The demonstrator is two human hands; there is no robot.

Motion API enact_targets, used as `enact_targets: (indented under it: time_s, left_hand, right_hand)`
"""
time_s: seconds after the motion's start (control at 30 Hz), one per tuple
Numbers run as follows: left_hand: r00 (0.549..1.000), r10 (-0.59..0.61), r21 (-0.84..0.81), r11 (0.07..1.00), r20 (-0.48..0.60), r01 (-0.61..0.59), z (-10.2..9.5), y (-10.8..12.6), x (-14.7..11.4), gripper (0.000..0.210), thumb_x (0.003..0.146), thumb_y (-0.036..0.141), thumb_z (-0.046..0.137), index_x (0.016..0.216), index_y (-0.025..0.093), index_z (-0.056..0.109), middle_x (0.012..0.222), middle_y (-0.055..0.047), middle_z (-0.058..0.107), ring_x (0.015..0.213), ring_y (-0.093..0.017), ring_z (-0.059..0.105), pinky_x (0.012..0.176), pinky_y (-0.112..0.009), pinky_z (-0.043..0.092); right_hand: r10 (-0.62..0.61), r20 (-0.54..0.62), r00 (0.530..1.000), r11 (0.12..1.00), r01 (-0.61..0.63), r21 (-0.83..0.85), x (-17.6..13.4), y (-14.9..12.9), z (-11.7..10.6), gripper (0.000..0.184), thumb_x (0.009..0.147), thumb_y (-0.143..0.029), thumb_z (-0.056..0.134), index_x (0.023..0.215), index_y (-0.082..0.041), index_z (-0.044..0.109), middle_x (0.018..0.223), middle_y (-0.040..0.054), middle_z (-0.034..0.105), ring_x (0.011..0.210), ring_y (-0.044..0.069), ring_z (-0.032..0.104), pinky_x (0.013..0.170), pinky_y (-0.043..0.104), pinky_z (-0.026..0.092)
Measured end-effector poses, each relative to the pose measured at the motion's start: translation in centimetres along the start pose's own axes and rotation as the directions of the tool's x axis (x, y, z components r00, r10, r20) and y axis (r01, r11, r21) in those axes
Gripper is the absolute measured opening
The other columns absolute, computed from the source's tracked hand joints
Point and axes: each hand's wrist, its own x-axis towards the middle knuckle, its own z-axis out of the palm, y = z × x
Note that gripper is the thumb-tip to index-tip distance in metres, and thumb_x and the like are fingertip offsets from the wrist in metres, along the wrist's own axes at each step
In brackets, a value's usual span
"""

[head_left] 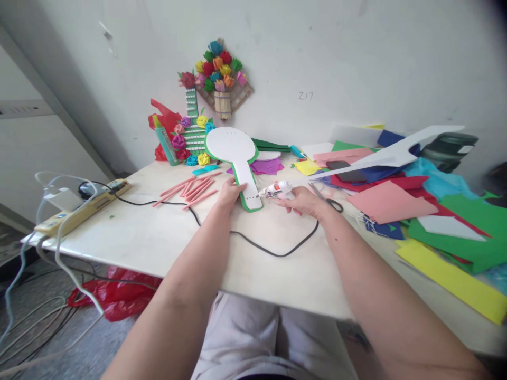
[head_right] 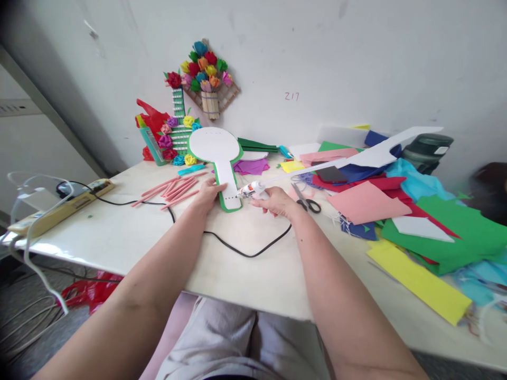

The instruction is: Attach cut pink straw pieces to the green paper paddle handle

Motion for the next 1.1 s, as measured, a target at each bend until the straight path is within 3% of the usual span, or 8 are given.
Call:
enact_targets:
  time_s: [0.2, 0.33, 0.53, 0.7, 0.77, 1.1]
  left_hand:
    - [0.999, -0.031, 0.149, 0.988, 0.01, 0.029, -0.2, -0.1, 0.3, 0.043, 0.05, 0.023, 0.075, 0.088, 0.01, 0.06, 0.074, -0.006, 0.067, 0.071, -0.019, 0.064, 0.074, -0.035, 0.051]
    - [0.999, -0.044, 0.376, 0.925, -0.019, 0.048, -0.4, 0.1, 0.5, 0.039, 0.051, 0.03, 0.076, 0.082, 0.011, 0.063, 0.074, -0.006, 0.067, 0.072, -0.02, 0.064, 0.071, -0.032, 0.051]
    - [0.988, -0.041, 0.76, 0.635, -0.151, 0.142, -0.3, 1.0, 0.4, 0.045, 0.055, 0.041, 0.073, 0.09, 0.014, 0.065, 0.071, -0.006, 0.067, 0.068, -0.021, 0.064, 0.06, -0.027, 0.049]
    - [0.977, -0.005, 0.921, 0.331, -0.215, 0.205, 0.2, 2.0, -0.1, 0.053, 0.059, 0.049, 0.068, 0.101, 0.017, 0.062, 0.088, -0.009, 0.068, 0.088, -0.024, 0.062, 0.071, -0.029, 0.047]
    - [0.976, -0.01, 0.943, 0.255, -0.218, 0.214, 0.4, 2.3, -0.3, 0.051, 0.061, 0.05, 0.065, 0.101, 0.019, 0.062, 0.093, -0.009, 0.067, 0.093, -0.024, 0.061, 0.075, -0.031, 0.045]
    - [0.975, -0.042, 0.942, 0.252, -0.216, 0.22, 0.4, 2.8, -0.8, 0.057, 0.062, 0.048, 0.064, 0.113, 0.023, 0.057, 0.097, -0.007, 0.066, 0.097, -0.023, 0.059, 0.075, -0.029, 0.044]
  right_hand:
    - [0.01, 0.066, 0.998, 0.997, -0.005, -0.079, 0.1, 0.0, -0.3, 0.035, 0.069, -0.045, 0.064, 0.083, -0.013, 0.06, 0.055, 0.0011, 0.059, 0.033, 0.005, 0.039, 0.034, 0.018, 0.033]
    - [0.038, 0.109, 0.993, 0.994, -0.026, -0.108, 0.0, -0.4, -0.3, 0.036, 0.071, -0.045, 0.062, 0.088, -0.013, 0.058, 0.058, 0.001, 0.059, 0.034, 0.004, 0.04, 0.036, 0.018, 0.034]
    - [0.062, 0.139, 0.988, 0.992, -0.045, -0.118, 0.5, -1.3, -0.4, 0.043, 0.072, -0.046, 0.061, 0.101, -0.014, 0.057, 0.06, 0.0017, 0.059, 0.036, 0.006, 0.042, 0.036, 0.018, 0.033]
    - [0.085, 0.152, 0.985, 0.976, -0.052, -0.213, 1.8, -1.9, -0.8, 0.045, 0.071, -0.046, 0.063, 0.101, -0.014, 0.057, 0.057, 0.0012, 0.058, 0.035, 0.006, 0.041, 0.036, 0.019, 0.034]
    - [0.099, 0.174, 0.98, 0.964, -0.051, -0.26, 2.3, -2.3, -1.0, 0.045, 0.071, -0.047, 0.063, 0.101, -0.014, 0.057, 0.056, 0.0012, 0.058, 0.034, 0.006, 0.041, 0.036, 0.02, 0.035]
    - [0.211, 0.206, 0.956, 0.886, -0.098, -0.453, 3.7, -4.8, -1.5, 0.052, 0.069, -0.055, 0.06, 0.099, -0.013, 0.055, 0.061, 0.0044, 0.062, 0.036, 0.008, 0.045, 0.037, 0.022, 0.037]
